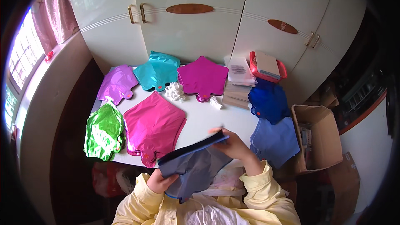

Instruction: Folding and organizing colorful plastic bags on a table.

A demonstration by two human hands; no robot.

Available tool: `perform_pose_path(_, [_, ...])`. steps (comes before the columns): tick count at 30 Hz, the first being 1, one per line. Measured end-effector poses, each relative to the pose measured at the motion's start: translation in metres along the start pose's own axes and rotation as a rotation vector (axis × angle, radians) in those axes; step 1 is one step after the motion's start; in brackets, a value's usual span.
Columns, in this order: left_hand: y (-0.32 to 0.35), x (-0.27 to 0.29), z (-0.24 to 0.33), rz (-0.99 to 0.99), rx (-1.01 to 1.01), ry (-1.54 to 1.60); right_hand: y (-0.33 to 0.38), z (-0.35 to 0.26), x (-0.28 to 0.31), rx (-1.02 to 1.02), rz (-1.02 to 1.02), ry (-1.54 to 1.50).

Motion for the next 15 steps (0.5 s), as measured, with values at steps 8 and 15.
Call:
perform_pose_path(8, [0.005, -0.045, -0.041, 0.035, 0.137, 0.908, -0.003, 0.048, 0.014, -0.207, 0.075, -0.440])
perform_pose_path(15, [0.000, -0.070, -0.089, 0.034, 0.439, 0.968, -0.012, 0.068, 0.020, -0.441, -0.055, 0.176])
Point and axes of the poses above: each hand's wrist, its own y-axis away from the middle knuckle, its own x-axis out of the back of the hand, z = x × y, the point moved 3 cm from there along -y, towards the middle knuckle, and after that the axes turned 13 degrees about -z, right-handed, at the moved point
